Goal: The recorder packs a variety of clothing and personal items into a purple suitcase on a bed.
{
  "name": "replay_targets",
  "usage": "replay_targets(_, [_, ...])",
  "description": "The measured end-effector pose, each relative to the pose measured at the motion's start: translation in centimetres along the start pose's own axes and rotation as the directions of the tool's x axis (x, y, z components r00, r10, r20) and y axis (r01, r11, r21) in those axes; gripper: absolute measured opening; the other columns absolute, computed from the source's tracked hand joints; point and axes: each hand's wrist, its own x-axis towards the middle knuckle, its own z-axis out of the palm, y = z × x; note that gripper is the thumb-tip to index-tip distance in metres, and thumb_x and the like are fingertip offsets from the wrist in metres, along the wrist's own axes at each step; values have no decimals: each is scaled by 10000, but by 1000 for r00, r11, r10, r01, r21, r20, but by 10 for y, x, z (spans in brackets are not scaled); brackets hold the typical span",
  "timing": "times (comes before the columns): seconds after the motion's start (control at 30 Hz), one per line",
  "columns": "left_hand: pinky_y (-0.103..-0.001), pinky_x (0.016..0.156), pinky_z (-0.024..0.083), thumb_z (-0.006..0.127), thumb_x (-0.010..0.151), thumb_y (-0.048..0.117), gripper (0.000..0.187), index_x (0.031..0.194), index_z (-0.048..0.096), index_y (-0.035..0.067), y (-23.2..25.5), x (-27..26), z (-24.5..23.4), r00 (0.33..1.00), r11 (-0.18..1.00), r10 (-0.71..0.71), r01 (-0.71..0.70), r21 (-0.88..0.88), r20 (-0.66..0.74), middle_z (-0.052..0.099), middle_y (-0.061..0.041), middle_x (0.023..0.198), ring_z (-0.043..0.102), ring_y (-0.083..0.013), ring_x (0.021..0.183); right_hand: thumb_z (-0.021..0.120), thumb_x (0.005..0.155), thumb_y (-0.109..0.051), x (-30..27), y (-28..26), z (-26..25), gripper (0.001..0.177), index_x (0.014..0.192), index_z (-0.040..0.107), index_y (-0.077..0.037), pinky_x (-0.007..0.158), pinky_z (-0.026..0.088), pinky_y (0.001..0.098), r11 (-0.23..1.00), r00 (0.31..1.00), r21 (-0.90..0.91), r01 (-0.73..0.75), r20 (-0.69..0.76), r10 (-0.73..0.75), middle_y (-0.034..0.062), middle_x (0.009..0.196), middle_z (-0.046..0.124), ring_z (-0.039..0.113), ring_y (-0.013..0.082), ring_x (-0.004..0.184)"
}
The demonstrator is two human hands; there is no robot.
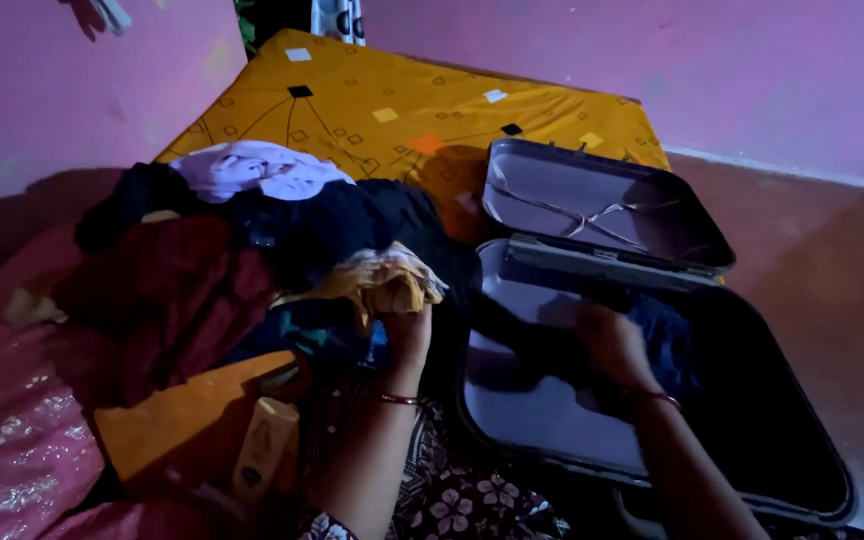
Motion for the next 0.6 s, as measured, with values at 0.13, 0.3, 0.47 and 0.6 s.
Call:
replay_targets(0.13, [-414,1032,510,583,1012,203,186,1107,663,65,31,34,-84,948,886,-308,317,-337,82,696,-110,1118,652,-273,1100,736,865,-280,-7,-89,9,322,1142,715,-116,954,527,438,892,886,39,451,100,-452,144,1181,722,661,346,1121])
replay_targets(0.3, [-490,1051,473,695,911,211,188,1066,744,116,48,77,-131,981,960,-188,174,-218,-45,715,-136,1115,635,-366,1114,810,829,-354,16,-176,73,657,1338,560,-20,986,502,501,805,814,175,567,32,-581,263,1247,639,604,440,1170])
replay_targets(0.47, [-670,983,318,778,789,336,697,1448,593,200,41,152,-188,879,997,-73,47,68,471,389,-158,1618,387,-438,1430,688,850,-370,36,-206,122,382,1102,692,-82,891,536,564,882,812,-11,471,397,-428,233,1067,712,667,456,1028])
replay_targets(0.6, [-645,1144,297,739,732,407,726,1407,542,225,-21,151,-166,929,969,194,-231,83,314,299,-150,1626,322,-424,1482,621,863,-280,45,-206,132,254,945,737,-69,857,550,564,884,840,89,460,278,-465,243,966,721,686,470,940])
